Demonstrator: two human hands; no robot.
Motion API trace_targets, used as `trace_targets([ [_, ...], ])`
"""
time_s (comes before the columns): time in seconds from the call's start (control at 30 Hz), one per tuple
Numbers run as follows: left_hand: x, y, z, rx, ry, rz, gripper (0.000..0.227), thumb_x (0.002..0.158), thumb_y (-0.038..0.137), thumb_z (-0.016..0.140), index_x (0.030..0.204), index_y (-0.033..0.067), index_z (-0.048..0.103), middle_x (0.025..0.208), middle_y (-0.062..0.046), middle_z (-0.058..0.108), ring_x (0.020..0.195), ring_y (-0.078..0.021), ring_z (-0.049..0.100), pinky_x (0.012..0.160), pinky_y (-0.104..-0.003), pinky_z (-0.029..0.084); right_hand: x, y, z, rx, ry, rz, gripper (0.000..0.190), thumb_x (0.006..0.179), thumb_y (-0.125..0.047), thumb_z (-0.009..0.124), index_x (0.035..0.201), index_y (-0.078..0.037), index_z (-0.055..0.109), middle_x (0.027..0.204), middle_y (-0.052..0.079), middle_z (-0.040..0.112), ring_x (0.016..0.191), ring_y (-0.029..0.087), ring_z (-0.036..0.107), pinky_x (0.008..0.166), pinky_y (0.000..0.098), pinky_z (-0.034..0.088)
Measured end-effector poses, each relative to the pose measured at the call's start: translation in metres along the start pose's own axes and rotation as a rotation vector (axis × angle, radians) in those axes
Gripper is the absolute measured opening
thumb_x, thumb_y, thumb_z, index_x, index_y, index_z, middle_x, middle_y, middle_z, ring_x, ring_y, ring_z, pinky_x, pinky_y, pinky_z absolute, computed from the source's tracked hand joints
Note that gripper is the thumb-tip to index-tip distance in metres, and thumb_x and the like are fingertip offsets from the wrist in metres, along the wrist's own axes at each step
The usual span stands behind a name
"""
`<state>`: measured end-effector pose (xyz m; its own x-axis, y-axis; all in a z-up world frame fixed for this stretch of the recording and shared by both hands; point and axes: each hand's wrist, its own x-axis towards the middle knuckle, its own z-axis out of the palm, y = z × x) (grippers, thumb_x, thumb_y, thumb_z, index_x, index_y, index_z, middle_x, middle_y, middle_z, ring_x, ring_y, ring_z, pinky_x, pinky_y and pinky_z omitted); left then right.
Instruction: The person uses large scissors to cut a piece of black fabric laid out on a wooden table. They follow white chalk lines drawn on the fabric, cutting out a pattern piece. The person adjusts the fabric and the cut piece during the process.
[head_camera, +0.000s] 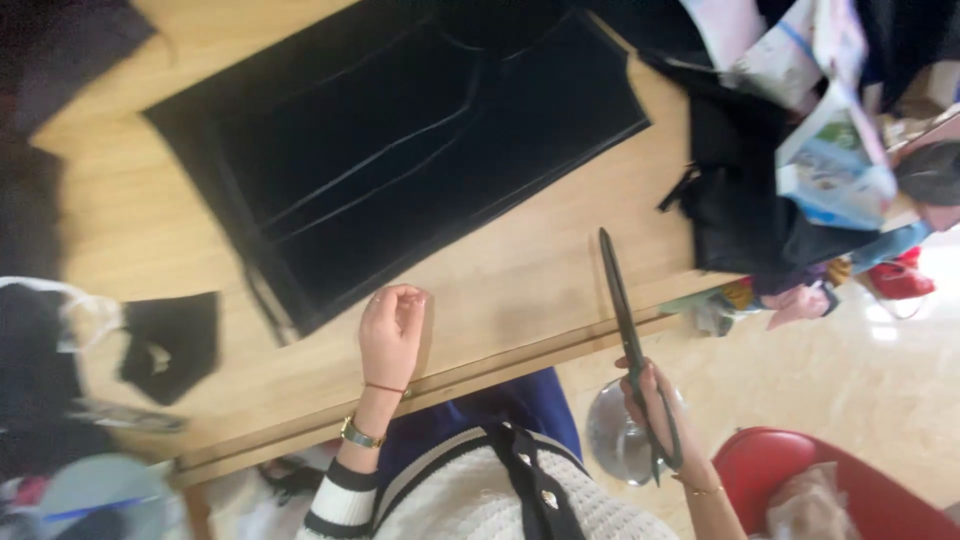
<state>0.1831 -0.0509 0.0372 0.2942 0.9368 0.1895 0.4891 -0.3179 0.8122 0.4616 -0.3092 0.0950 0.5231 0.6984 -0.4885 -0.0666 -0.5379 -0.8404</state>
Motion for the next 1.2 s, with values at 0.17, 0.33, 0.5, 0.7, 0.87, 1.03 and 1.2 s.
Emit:
trace_targets([
  [0.17, 0.01, 0.066, 0.103, 0.088, -0.101, 0.029, 0.017, 0.1, 0.026, 0.063, 0.1, 0.0098, 0.069, 0.101, -0.006, 0.072, 0.1, -0.0239, 0.066, 0.101, -0.042, 0.048, 0.052, 0.017, -0.091, 0.084, -0.105, -0.041, 0.061, 0.102, -0.055, 0.039, 0.123, -0.002, 0.06, 0.062, -0.006, 0.034, 0.043, 0.003, 0.025, 0.037, 0.0204, 0.016],
  [0.33, 0.012, 0.117, 0.18, 0.083, -0.116, 0.101, 0.017, 0.097, 0.025, 0.065, 0.098, 0.0093, 0.071, 0.111, -0.01, 0.07, 0.117, -0.0306, 0.06, 0.108, -0.048, 0.045, 0.088, -0.033, -0.151, -0.092, -0.202, 0.003, 0.066, 0.097, -0.059, 0.039, 0.124, -0.004, 0.062, 0.063, -0.004, 0.034, 0.05, 0.005, 0.03, 0.046, 0.0193, 0.024],
  [0.5, 0.018, 0.13, 0.201, 0.134, -0.21, 0.109, 0.016, 0.094, 0.024, 0.069, 0.1, 0.0088, 0.071, 0.125, -0.014, 0.068, 0.134, -0.0367, 0.051, 0.117, -0.053, 0.038, 0.121, -0.062, -0.174, -0.119, -0.221, 0.085, 0.068, 0.095, -0.06, 0.04, 0.128, -0.005, 0.063, 0.072, 0.001, 0.041, 0.058, 0.006, 0.035, 0.053, 0.0186, 0.03],
  [0.7, 0.036, 0.122, 0.2, 0.206, -0.202, 0.108, 0.017, 0.095, 0.021, 0.066, 0.105, 0.009, 0.07, 0.131, -0.015, 0.063, 0.139, -0.0397, 0.046, 0.12, -0.053, 0.033, 0.156, -0.074, -0.175, 0.117, -0.057, 0.279, 0.057, 0.097, -0.036, 0.049, 0.141, -0.001, 0.055, 0.141, 0.016, 0.065, 0.113, 0.02, 0.061, 0.096, 0.0243, 0.049],
  [0.87, 0.051, 0.111, 0.2, 0.238, -0.193, 0.175, 0.015, 0.095, 0.02, 0.065, 0.106, 0.0104, 0.068, 0.131, -0.014, 0.063, 0.137, -0.0404, 0.047, 0.116, -0.053, 0.039, 0.17, -0.104, -0.173, -0.035, -0.025, 0.31, 0.06, 0.097, -0.046, 0.045, 0.136, -0.002, 0.061, 0.132, 0.011, 0.066, 0.108, 0.017, 0.062, 0.09, 0.0277, 0.049],
  [1.03, 0.081, 0.091, 0.23, 0.269, -0.221, 0.25, 0.027, 0.099, 0.028, 0.064, 0.123, 0.0163, 0.063, 0.133, -0.008, 0.058, 0.138, -0.0365, 0.049, 0.111, -0.052, 0.042, 0.184, -0.137, -0.17, -0.34, -0.169, 0.114, 0.075, 0.107, -0.064, 0.024, 0.103, -0.002, 0.067, 0.052, 0.006, 0.05, 0.04, 0.014, 0.042, 0.045, 0.0303, 0.041],
  [1.2, 0.147, 0.087, 0.296, 0.375, -0.21, 0.398, 0.025, 0.097, 0.025, 0.066, 0.121, 0.0188, 0.067, 0.13, -0.005, 0.061, 0.133, -0.0295, 0.054, 0.102, -0.047, 0.048, 0.19, -0.13, -0.187, -0.33, -0.247, 0.102, 0.073, 0.107, -0.058, 0.021, 0.114, -0.001, 0.066, 0.054, 0.002, 0.047, 0.043, 0.01, 0.04, 0.048, 0.0276, 0.043],
])
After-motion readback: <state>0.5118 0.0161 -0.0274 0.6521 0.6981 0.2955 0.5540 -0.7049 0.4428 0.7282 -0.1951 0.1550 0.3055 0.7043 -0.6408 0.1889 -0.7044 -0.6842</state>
